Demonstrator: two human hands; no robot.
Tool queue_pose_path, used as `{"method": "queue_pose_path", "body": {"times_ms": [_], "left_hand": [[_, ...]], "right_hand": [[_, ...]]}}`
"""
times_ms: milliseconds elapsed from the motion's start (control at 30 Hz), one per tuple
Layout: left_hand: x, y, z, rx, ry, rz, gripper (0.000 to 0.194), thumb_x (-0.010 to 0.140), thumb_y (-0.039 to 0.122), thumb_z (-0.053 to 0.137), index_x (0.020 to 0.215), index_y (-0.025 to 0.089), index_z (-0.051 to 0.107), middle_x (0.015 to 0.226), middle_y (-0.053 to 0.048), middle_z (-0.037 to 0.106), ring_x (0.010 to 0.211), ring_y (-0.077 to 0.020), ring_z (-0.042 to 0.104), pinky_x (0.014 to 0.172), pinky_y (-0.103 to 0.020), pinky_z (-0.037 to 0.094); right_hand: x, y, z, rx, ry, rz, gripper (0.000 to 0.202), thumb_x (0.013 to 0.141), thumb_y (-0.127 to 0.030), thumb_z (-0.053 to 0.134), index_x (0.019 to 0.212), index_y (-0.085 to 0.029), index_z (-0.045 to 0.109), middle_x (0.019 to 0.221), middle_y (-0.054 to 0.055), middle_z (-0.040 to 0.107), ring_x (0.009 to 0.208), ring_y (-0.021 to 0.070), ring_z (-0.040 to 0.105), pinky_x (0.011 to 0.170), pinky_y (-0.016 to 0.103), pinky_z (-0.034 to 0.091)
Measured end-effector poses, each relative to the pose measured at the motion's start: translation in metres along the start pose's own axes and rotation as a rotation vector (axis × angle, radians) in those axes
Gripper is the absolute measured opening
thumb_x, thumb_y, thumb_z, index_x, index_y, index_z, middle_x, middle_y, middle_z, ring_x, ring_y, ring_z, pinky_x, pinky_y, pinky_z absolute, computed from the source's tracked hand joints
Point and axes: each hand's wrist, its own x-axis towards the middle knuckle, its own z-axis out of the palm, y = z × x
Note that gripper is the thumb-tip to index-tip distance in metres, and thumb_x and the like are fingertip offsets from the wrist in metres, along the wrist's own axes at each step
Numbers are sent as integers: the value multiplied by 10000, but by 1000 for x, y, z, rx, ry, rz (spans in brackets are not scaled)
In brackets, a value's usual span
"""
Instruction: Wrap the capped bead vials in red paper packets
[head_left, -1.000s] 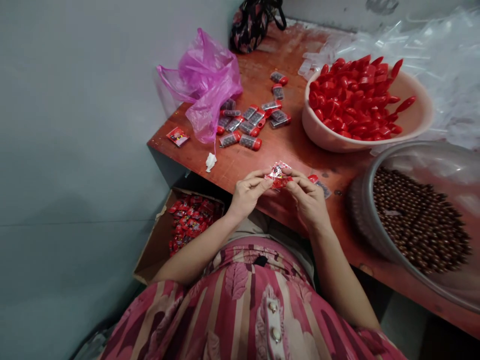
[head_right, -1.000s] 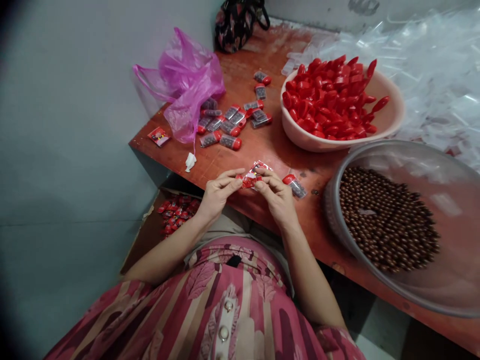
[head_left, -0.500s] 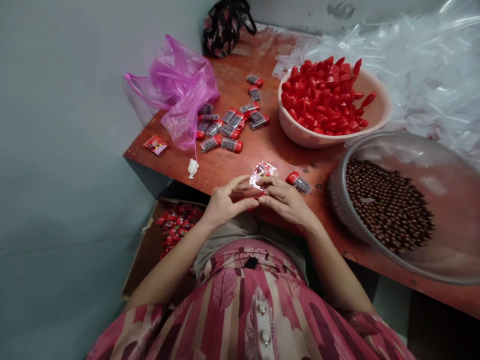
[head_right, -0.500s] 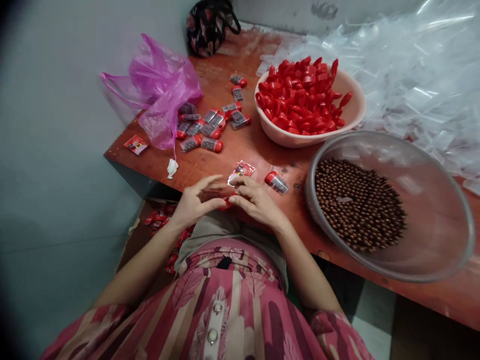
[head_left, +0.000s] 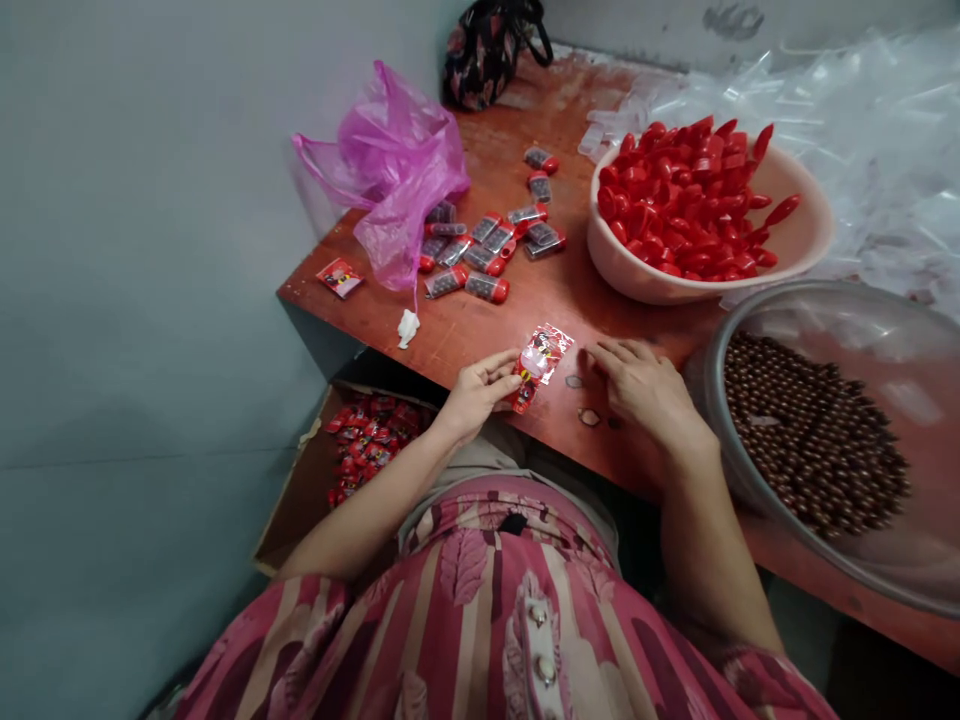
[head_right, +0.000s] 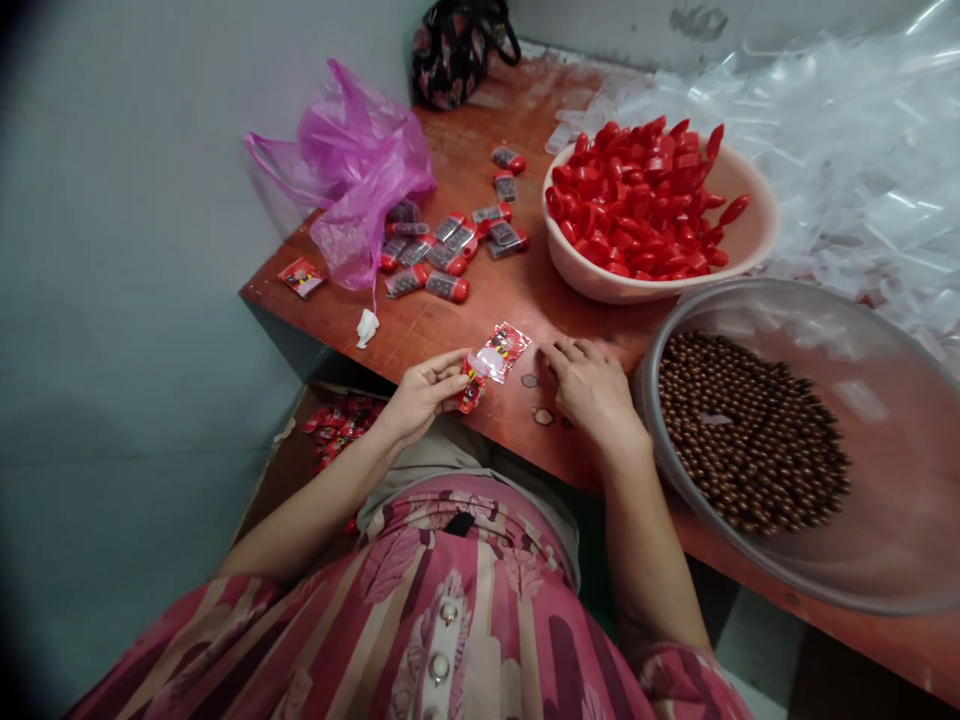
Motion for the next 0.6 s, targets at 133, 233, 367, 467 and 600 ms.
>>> {"method": "queue_pose_path", "body": {"times_ms": [133,233,367,467,600], "left_hand": [[-1,5,5,-98,38,10,527,603,106,776,1104,229,669,942,6,676,704,-94,644,587,-217,562],[2,6,5,-147,53,17,377,652,103,739,1015,189,686,909,-3,676,701,-101,651,604,-233,573],[4,7,4,-217,51,7,157,736,191,715,876,142,664,803,-8,673,661,-118,660,618,-280,584],[4,8,4,-245,63,-31,139,776,239,701,830,129,636,741,-17,678,640,-138,672,656,-322,586],[6,6,5,-230,83,-19,176,761,268,720,782,118,631,713,-27,682,615,-129,661,646,-303,576]], "right_hand": [[-6,3,0,-65,-68,156,355,831,-150,502,1160,-165,634,1107,191,611,965,338,556,670,411,483],[-8,0,-1,30,-19,304,309,832,-205,528,1107,-144,655,1047,179,579,848,291,570,636,384,464],[-9,-5,1,268,267,386,283,831,-312,578,1059,-164,655,1018,129,593,880,257,571,761,390,463],[-10,-9,7,421,408,441,246,810,-371,608,950,-174,655,935,91,623,880,243,573,816,392,450],[-11,-8,15,543,445,470,252,797,-403,622,911,-181,656,920,73,648,805,214,580,796,375,458]]}}
